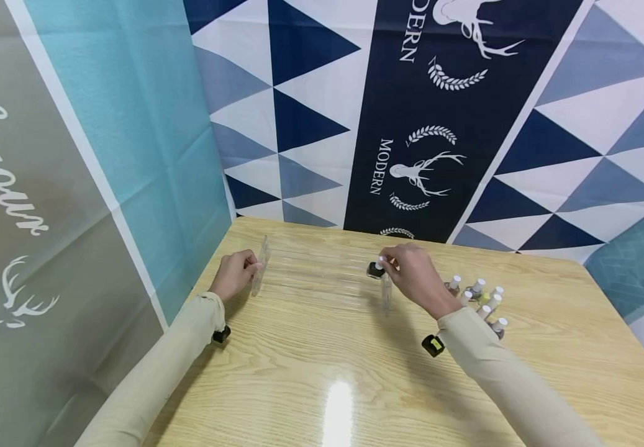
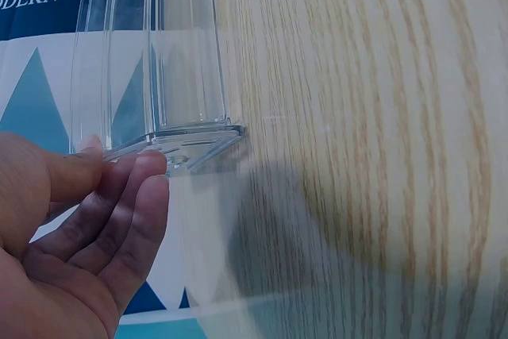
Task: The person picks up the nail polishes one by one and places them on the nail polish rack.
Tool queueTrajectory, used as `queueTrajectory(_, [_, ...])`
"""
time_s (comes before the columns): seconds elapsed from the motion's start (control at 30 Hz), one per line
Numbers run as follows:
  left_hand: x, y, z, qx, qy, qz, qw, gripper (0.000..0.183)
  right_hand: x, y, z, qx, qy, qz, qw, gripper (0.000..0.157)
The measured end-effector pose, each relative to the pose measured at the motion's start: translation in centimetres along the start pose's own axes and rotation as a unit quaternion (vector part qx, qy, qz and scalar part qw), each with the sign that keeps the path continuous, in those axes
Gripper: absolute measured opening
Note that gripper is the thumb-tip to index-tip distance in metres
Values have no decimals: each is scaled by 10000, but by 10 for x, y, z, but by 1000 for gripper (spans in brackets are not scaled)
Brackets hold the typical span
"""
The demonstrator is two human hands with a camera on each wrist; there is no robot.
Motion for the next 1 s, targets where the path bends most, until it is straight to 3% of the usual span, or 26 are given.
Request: queueTrajectory(1.0, [0,1,1,-16,-80,-96,9999,16,15,22,-26,-145,109,-136,9997,5])
Point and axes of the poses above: each hand's wrist, its own y-axis towards the middle knuckle, its own x-axis out of the palm, z = x × y, the point moved 7 cm from there along y, towards the middle knuckle, and after that the axes turned 12 degrees about x, right-handed, at the moved point
